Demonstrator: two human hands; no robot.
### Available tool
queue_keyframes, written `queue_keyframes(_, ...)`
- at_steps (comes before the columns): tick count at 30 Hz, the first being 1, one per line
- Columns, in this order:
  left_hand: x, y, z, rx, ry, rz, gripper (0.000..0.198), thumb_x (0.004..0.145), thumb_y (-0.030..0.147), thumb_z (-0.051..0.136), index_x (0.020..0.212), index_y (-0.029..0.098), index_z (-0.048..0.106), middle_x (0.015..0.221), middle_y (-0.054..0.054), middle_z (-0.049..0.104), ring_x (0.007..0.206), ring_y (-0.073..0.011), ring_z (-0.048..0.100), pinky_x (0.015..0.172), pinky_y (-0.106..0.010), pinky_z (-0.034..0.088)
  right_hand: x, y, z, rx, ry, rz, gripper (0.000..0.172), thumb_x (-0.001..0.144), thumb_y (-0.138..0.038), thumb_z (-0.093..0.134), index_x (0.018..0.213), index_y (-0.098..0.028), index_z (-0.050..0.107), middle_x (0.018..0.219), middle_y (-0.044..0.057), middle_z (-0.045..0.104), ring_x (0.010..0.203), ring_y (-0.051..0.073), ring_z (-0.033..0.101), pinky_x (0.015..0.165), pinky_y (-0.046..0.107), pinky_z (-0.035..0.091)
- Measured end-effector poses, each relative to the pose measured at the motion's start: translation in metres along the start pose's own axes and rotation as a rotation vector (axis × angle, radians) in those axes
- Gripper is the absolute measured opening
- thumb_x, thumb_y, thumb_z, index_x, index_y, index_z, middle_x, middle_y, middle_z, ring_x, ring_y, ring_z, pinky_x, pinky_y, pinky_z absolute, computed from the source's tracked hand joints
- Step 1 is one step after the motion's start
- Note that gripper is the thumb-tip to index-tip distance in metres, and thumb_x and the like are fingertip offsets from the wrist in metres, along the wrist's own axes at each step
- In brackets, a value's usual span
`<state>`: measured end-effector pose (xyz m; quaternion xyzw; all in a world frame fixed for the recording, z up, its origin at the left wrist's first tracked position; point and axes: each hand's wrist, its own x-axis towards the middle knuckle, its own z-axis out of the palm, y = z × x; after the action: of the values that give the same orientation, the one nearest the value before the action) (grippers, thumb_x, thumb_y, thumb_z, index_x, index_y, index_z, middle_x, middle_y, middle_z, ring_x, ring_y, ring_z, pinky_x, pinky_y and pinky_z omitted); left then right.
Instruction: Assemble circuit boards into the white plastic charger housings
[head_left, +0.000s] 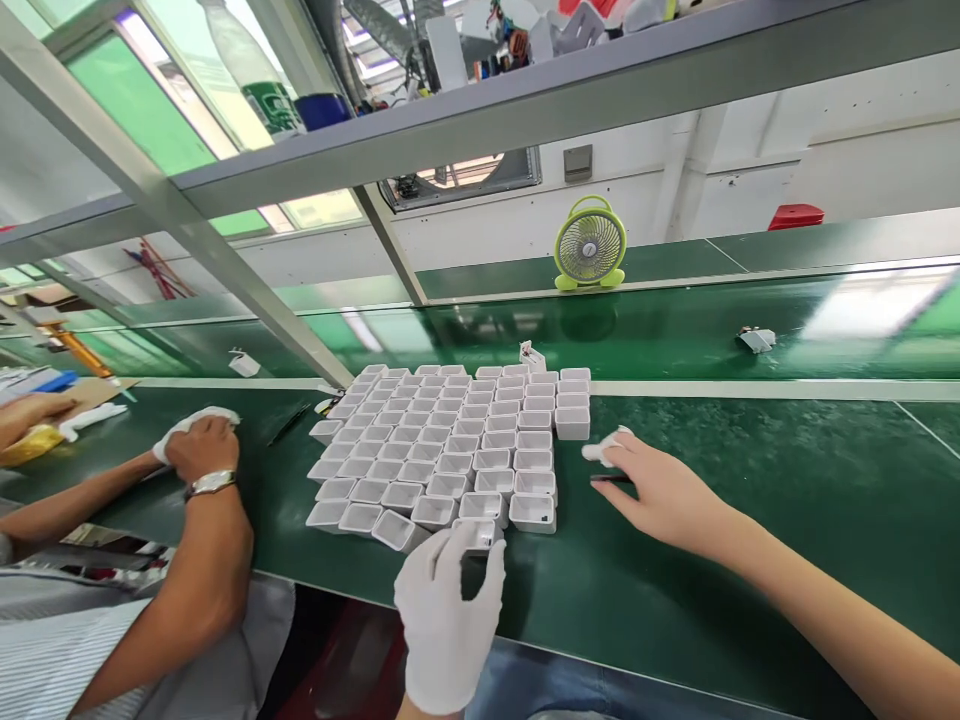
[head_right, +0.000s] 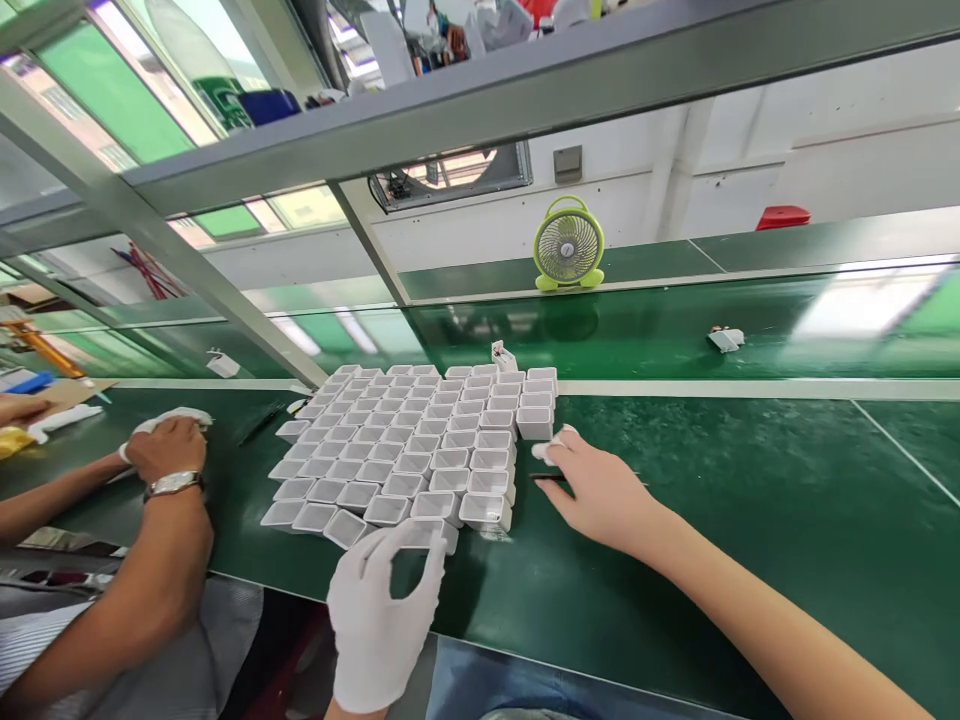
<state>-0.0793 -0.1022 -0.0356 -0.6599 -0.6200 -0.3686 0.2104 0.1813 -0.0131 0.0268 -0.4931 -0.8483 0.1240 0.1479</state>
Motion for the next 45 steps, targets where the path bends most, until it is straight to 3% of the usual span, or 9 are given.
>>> queue_keyframes(5,-0.020,-0.011,0.012,0.032,-0.112,-0.282,0.064,0.083,0.045,0.075,0.135,0.018,0.048,0.119,-0.016,0.058,0.111,-0.0342,0.061,0.085,-0.051,0.060,-0.042,0.023,0.019,0.045,0.227,-0.028,0.022,0.097,-0.030,0.045,0.112,-0.026,0.060,0.107,0.010,0.068,0.072,0.021,0.067,0.057,0.033,0.054)
queue_keyframes(9,-0.017,-0.004,0.020,0.009,-0.188,-0.286,0.039,0.091,0.035,0.068,0.126,0.023,0.056,0.124,-0.014,0.056,0.116,-0.0318,0.060,0.089,-0.049,0.060,-0.052,0.025,0.024,0.092,0.395,-0.043,0.015,0.098,-0.028,0.045,0.099,-0.029,0.059,0.089,0.006,0.066,0.054,0.016,0.057,0.045,0.029,0.045)
queue_keyframes(15,-0.020,0.005,0.009,-0.026,-0.068,-0.301,0.006,0.090,0.025,0.068,0.095,0.022,0.064,0.110,-0.011,0.060,0.103,-0.0272,0.061,0.080,-0.044,0.060,-0.054,0.017,0.024,0.051,0.543,-0.066,0.016,0.098,-0.024,0.048,0.083,-0.026,0.053,0.077,0.004,0.060,0.049,0.013,0.050,0.044,0.027,0.043)
queue_keyframes(20,-0.027,0.044,-0.018,-0.183,-0.111,-0.163,0.012,0.087,0.025,0.071,0.078,0.026,0.062,0.104,-0.007,0.058,0.093,-0.0228,0.062,0.074,-0.038,0.058,-0.057,0.012,0.016,0.006,0.726,-0.052,0.023,0.096,-0.018,0.054,0.076,-0.026,0.051,0.068,0.000,0.056,0.048,0.012,0.046,0.051,0.027,0.044)
queue_keyframes(26,0.036,0.116,0.009,-0.234,-0.565,0.311,0.009,0.093,0.026,0.062,0.088,0.026,0.069,0.097,-0.006,0.067,0.092,-0.0244,0.062,0.077,-0.040,0.054,-0.056,0.021,0.001,-0.041,0.877,0.037,0.043,0.093,-0.019,0.058,0.061,-0.027,0.030,0.055,-0.006,0.032,0.051,0.013,0.040,0.054,0.027,0.041)
queue_keyframes(30,0.089,0.134,0.049,0.049,-0.741,0.233,0.012,0.091,0.018,0.062,0.096,0.017,0.073,0.098,-0.012,0.066,0.093,-0.0286,0.062,0.074,-0.042,0.048,-0.052,0.030,-0.003,-0.134,0.982,-0.045,0.045,0.090,-0.016,0.063,0.062,-0.026,0.029,0.057,-0.008,0.026,0.052,0.011,0.039,0.053,0.023,0.038)
queue_keyframes(39,0.112,0.134,0.081,0.144,-0.695,0.114,0.017,0.083,0.026,0.076,0.090,0.011,0.073,0.106,-0.017,0.062,0.097,-0.0303,0.059,0.077,-0.042,0.044,-0.048,0.026,-0.006,-0.317,1.007,-0.157,0.051,0.093,-0.033,0.067,0.060,-0.025,0.028,0.053,-0.008,0.035,0.045,0.009,0.042,0.045,0.023,0.036)
queue_keyframes(43,0.110,0.123,0.052,0.109,-0.611,0.106,0.028,0.088,0.039,0.073,0.107,0.019,0.069,0.118,-0.013,0.062,0.100,-0.0287,0.060,0.078,-0.042,0.048,-0.044,0.031,-0.002,-0.377,1.017,-0.167,0.053,0.096,-0.041,0.064,0.059,-0.025,0.029,0.050,-0.008,0.035,0.043,0.009,0.044,0.042,0.023,0.037)
queue_keyframes(45,0.102,0.103,0.027,0.019,-0.456,0.040,0.030,0.089,0.043,0.070,0.113,0.026,0.065,0.120,-0.009,0.064,0.097,-0.0279,0.062,0.080,-0.045,0.051,-0.044,0.035,0.001,-0.376,1.016,-0.164,0.054,0.096,-0.042,0.065,0.058,-0.025,0.029,0.048,-0.008,0.033,0.042,0.009,0.045,0.042,0.023,0.039)
